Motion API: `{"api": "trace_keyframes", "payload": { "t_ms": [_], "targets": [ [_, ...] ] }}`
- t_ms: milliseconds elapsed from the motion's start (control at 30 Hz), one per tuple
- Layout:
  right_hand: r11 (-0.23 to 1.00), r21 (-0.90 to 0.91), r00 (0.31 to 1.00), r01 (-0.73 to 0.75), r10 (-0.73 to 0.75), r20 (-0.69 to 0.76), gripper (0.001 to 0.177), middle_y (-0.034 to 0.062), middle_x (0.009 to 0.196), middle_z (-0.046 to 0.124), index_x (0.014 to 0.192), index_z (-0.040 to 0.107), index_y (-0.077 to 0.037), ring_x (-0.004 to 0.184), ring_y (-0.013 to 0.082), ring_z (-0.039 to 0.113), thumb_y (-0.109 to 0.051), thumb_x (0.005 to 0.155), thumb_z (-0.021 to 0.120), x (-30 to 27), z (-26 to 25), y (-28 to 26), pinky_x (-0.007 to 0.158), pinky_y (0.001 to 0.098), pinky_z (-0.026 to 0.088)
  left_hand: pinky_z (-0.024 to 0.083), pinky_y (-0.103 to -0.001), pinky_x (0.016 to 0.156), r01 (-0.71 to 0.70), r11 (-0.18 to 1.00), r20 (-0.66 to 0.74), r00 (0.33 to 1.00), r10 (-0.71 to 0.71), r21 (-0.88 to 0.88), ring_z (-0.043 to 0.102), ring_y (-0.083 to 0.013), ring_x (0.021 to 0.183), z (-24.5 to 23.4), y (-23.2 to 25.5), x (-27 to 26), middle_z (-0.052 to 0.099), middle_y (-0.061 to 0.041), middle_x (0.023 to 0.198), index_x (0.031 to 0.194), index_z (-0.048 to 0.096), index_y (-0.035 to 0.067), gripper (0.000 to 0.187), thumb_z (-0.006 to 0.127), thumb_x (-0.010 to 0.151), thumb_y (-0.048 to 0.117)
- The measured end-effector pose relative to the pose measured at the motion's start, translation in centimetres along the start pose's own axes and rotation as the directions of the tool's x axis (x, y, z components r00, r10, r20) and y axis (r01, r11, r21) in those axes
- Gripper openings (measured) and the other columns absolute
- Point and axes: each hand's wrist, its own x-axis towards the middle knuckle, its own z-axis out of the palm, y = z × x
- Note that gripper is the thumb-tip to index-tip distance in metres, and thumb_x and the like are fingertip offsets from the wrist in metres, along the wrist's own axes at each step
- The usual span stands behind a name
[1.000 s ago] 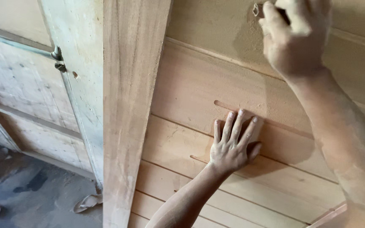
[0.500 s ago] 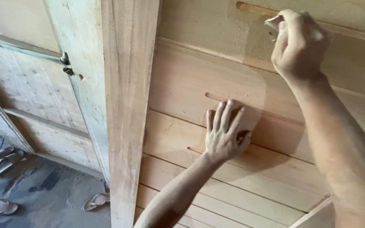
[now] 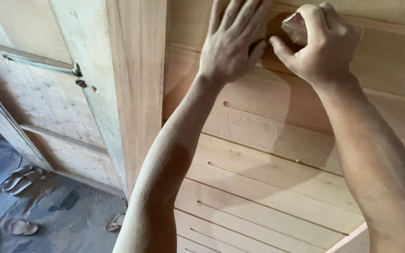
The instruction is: The person sands the surface of a large wooden panel using a sanding block. They move the block back and forth along the wood grain, covering different sections of the panel. The person occasionally pauses to wipe the surface with their hand to remove dust.
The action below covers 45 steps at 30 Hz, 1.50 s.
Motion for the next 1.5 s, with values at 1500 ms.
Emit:
{"api": "trace_keyframes", "payload": {
  "t_ms": [1500],
  "targets": [
    [0.962, 0.164, 0.974, 0.217, -0.224, 0.022, 0.023, 0.0056, 0.085, 0.068, 0.094, 0.071, -0.003, 0.074, 0.0149, 0.065, 0.017, 0.091, 0.058, 4.5, 4.9, -0.9, 0.064, 0.0259, 0.052, 0.019, -0.062, 0.134, 0.146, 0.975, -0.301, 0.934, -0.192, -0.168, 0.032, -0.0321, 0.155, 1.8, -0.8, -2.3, 0.038, -0.016, 0.161, 0.151, 0.044, 0.005, 0.065, 0.065, 0.094, 0.028]
  ]
}}
